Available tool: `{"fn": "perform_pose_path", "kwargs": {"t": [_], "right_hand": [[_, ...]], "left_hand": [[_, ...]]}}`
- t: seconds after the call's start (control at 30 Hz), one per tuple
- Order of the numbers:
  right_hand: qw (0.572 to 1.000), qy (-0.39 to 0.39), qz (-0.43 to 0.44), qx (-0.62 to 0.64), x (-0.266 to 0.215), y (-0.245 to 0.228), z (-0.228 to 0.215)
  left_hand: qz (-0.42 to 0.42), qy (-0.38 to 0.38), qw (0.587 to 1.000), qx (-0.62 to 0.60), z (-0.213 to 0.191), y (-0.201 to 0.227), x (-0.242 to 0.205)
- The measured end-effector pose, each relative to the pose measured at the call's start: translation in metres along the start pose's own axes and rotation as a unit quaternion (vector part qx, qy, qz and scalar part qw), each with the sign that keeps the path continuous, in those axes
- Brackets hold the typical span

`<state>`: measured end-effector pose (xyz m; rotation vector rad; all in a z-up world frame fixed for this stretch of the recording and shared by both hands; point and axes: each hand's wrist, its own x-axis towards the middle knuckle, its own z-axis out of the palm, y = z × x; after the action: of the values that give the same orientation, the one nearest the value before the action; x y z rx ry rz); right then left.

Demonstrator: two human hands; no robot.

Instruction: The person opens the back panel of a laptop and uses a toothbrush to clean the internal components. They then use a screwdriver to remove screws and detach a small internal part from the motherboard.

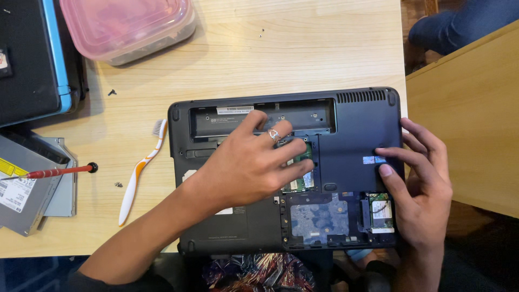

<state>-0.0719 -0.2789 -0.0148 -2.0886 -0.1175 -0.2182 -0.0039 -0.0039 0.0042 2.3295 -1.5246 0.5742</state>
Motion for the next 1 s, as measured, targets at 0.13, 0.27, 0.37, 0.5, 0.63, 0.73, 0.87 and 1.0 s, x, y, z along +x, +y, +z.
{"fn": "perform_pose_path", "kwargs": {"t": [0.13,0.27,0.37,0.5,0.63,0.73,0.87,1.0], "right_hand": [[1.000,-0.004,-0.012,-0.017,0.0011,-0.0020,0.0000],[1.000,0.002,-0.010,-0.030,0.0007,-0.0061,0.0013],[0.999,-0.004,-0.020,-0.026,0.0012,-0.0020,-0.0002],[1.000,-0.001,-0.006,-0.020,0.0003,-0.0041,0.0012],[1.000,-0.005,-0.022,-0.021,0.0000,-0.0034,0.0013],[0.999,-0.002,-0.025,-0.032,0.0009,-0.0015,0.0008],[0.999,-0.006,-0.029,-0.031,0.0011,-0.0020,0.0003],[0.999,-0.003,-0.029,-0.020,0.0004,-0.0026,0.0015]], "left_hand": [[-0.004,0.013,1.000,0.021,-0.0009,0.0011,-0.0004],[0.063,0.026,0.997,-0.037,-0.0041,-0.0024,-0.0020],[0.049,-0.005,0.998,-0.043,-0.0003,0.0021,-0.0043],[0.039,-0.009,0.999,-0.034,-0.0031,0.0026,-0.0021],[0.049,-0.005,0.998,-0.026,-0.0026,0.0012,-0.0029],[0.046,0.008,0.999,-0.002,-0.0044,0.0004,-0.0021],[0.017,0.024,0.999,0.036,-0.0073,0.0032,-0.0009],[0.012,0.038,0.997,0.060,-0.0044,0.0043,-0.0015]]}}
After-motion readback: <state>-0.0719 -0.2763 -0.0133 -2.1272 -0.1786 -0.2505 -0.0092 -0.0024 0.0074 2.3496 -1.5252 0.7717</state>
